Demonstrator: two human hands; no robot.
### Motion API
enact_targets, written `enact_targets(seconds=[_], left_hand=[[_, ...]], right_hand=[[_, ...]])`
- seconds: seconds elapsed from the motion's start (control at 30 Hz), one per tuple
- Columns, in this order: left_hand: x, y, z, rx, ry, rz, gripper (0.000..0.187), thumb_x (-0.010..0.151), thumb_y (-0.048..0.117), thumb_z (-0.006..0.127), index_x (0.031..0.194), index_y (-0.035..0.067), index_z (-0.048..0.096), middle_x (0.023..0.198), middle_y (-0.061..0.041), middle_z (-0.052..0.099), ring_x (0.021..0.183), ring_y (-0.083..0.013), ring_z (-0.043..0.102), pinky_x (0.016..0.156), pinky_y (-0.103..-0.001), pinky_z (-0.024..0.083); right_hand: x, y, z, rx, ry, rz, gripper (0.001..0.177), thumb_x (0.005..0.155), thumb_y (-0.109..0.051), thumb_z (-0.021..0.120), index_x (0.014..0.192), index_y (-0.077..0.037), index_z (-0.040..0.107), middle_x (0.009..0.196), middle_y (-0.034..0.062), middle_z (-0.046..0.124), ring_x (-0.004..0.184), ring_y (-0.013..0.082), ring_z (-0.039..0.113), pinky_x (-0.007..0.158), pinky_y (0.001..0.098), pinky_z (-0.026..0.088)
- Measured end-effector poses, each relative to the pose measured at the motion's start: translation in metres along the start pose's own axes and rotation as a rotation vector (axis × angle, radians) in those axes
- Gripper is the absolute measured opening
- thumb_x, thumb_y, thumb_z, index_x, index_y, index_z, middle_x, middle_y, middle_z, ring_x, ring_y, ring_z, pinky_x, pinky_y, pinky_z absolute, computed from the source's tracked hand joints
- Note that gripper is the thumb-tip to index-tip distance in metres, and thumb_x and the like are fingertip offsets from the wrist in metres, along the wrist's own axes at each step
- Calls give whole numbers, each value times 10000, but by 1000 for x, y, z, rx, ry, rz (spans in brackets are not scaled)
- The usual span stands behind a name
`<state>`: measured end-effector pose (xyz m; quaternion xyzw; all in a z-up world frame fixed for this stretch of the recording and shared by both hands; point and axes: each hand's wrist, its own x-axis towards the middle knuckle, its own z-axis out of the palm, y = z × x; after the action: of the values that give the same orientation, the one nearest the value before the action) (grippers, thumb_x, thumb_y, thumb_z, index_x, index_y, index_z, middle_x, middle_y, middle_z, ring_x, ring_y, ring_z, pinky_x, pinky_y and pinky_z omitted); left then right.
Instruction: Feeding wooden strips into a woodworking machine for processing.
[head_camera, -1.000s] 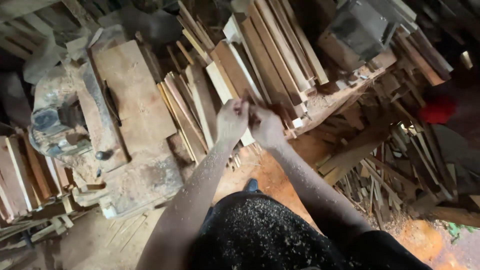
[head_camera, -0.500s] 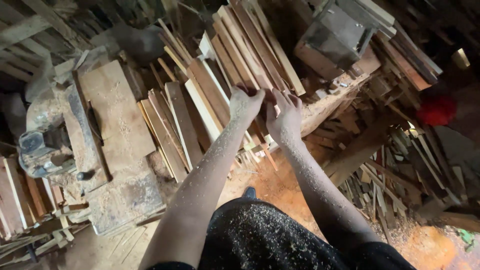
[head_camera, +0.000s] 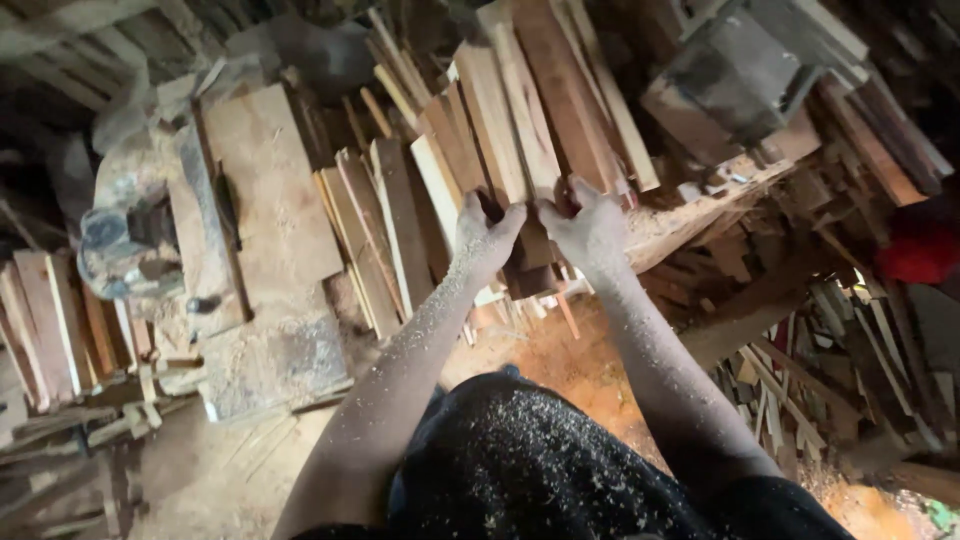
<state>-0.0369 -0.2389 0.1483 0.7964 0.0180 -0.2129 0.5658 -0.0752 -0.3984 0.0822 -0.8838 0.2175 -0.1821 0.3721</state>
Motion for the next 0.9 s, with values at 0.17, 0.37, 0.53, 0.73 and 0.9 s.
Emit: enact_targets(seconds=[0.17, 0.37, 0.53, 0.73, 0.9], left_hand=[[-1, -39, -45, 140, 199, 176, 458, 809, 406, 747, 1078, 72, 584, 986, -241, 702, 1037, -428, 708, 818, -523, 579], [-14, -53, -102, 294, 248, 91, 573, 815, 458, 725, 1142, 42, 505, 1024, -311, 685, 1076, -498, 669, 885, -614, 537], [19, -107, -96, 606, 128, 274, 710, 911, 467, 676, 1418, 9, 483, 1032, -336, 695, 1030, -529, 688, 866, -616, 568], [61, -94, -45, 679, 467, 744, 603, 798, 382, 814, 1255, 34, 634, 967, -192, 619, 884, -458, 670, 801, -520, 535], [70, -38, 15, 289, -89, 313, 603, 956, 501, 608, 1437, 141, 561, 1297, -178, 687, 1193, -345, 673, 1029, -472, 552]], right_hand=[[-41, -75, 24, 170, -31, 142, 389, 841, -446, 789, 1134, -189, 767, 902, 137, 771, 940, 318, 752, 812, 447, 598], [-74, -51, 132, 52, 44, -166, 441, 766, -283, 831, 1171, -125, 759, 848, 206, 749, 870, 406, 742, 720, 478, 623], [-84, -28, 154, -4, -57, -226, 176, 732, -300, 757, 855, -183, 802, 680, 89, 707, 716, 321, 736, 635, 406, 589], [-21, -47, 76, -71, 197, -189, 51, 834, -302, 772, 868, -315, 808, 704, 48, 732, 765, 326, 742, 648, 446, 570], [33, -8, 8, -334, 208, 75, 508, 801, -404, 860, 1230, -182, 703, 1344, 106, 665, 1305, 375, 531, 1009, 532, 505]])
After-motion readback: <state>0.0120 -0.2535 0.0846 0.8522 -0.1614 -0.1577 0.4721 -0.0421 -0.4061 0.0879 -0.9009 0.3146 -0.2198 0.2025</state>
